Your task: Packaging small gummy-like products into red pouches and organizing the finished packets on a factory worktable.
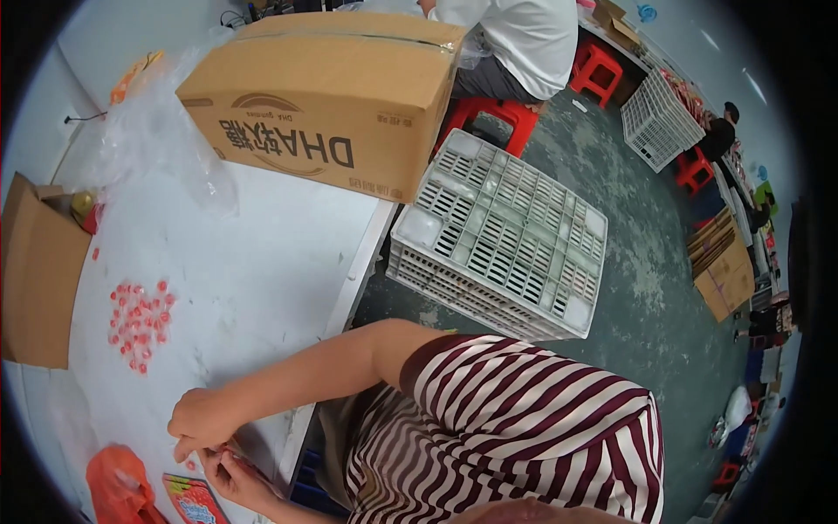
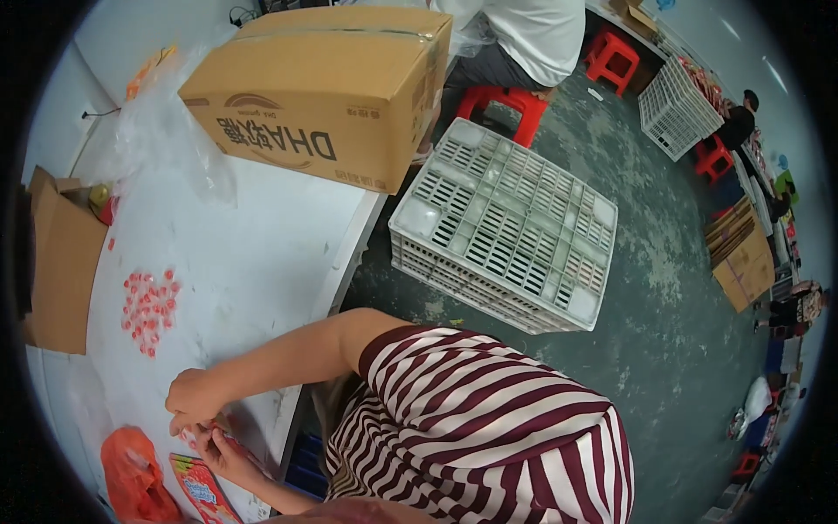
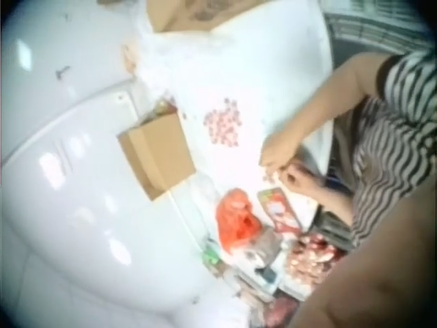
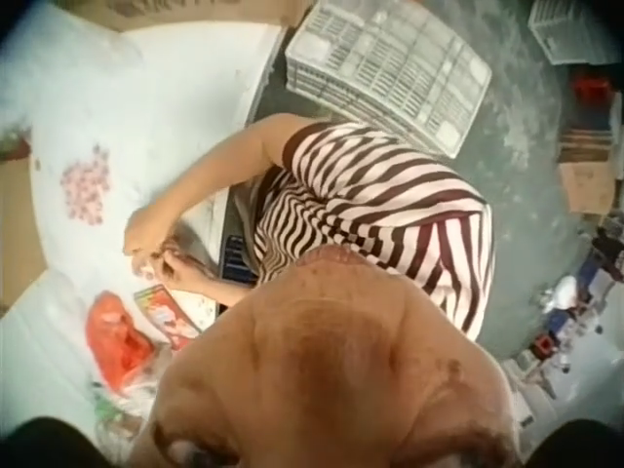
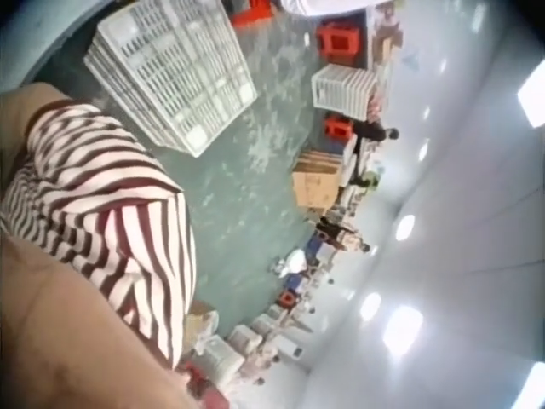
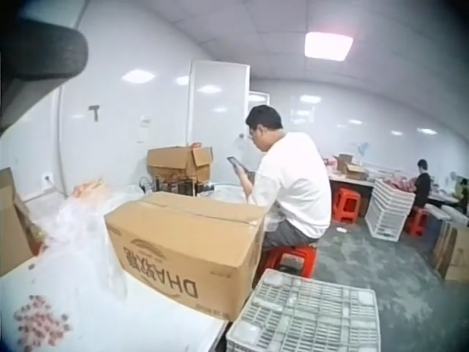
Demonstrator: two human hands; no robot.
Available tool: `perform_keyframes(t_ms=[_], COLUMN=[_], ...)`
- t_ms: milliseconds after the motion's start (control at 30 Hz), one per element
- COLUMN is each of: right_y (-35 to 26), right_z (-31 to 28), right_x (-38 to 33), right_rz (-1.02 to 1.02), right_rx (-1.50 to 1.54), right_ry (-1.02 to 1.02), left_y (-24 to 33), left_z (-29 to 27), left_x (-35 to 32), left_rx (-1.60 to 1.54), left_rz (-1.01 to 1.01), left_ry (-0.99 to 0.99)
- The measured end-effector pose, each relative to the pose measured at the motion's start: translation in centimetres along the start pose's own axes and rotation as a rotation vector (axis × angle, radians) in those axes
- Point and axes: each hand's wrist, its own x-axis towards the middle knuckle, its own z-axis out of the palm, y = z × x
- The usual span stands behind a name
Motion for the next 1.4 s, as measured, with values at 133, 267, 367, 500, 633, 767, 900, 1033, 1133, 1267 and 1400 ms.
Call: perform_keyframes(t_ms=[133, 267, 367, 500, 633, 767, 900, 1033, 1133, 1267, 1400], right_y=[1.0, -1.1, -1.3, -3.1, -2.3, -4.0, -3.7, -3.9, -3.3, -2.9, -5.1], right_z=[1.6, 0.9, 1.0, 1.6, 4.6, 4.7, 3.2, 4.5, 5.4, 5.9, 3.5], right_x=[0.6, -0.4, -0.5, 0.0, 2.3, 2.1, 2.1, -1.1, -2.8, -3.8, -2.5], right_rz=[-0.239, 0.076, -0.292, 0.061, -0.052, -0.114, 0.199, -0.165, -0.331, -0.460, -0.215], right_rx=[-0.194, 0.006, -0.133, -0.085, -0.195, -0.329, 0.121, 0.364, 0.322, 0.051, -0.106], right_ry=[0.066, -0.055, -0.019, -0.062, 0.016, -0.172, -0.005, 0.122, 0.083, 0.086, -0.486], left_y=[-0.6, -0.1, -0.6, 0.6, 0.3, 2.2, 1.0, 2.2, 2.4, 2.9, 3.5], left_z=[-1.0, -1.5, -2.1, -1.2, -2.1, -2.5, -1.3, -2.7, -4.0, -4.7, -4.7], left_x=[0.2, 0.2, 0.1, -0.7, -0.8, -1.5, -1.0, -1.6, -2.4, -3.3, -3.8], left_rx=[0.091, 0.147, 0.139, 0.110, 0.062, 0.074, 0.229, -0.050, -0.083, -0.092, -0.120], left_rz=[-0.005, -0.001, 0.028, 0.076, 0.082, -0.301, 0.063, 0.080, 0.113, 0.067, 0.104], left_ry=[0.032, 0.111, 0.072, 0.032, 0.044, 0.150, 0.193, 0.324, 0.402, 0.420, 0.336])
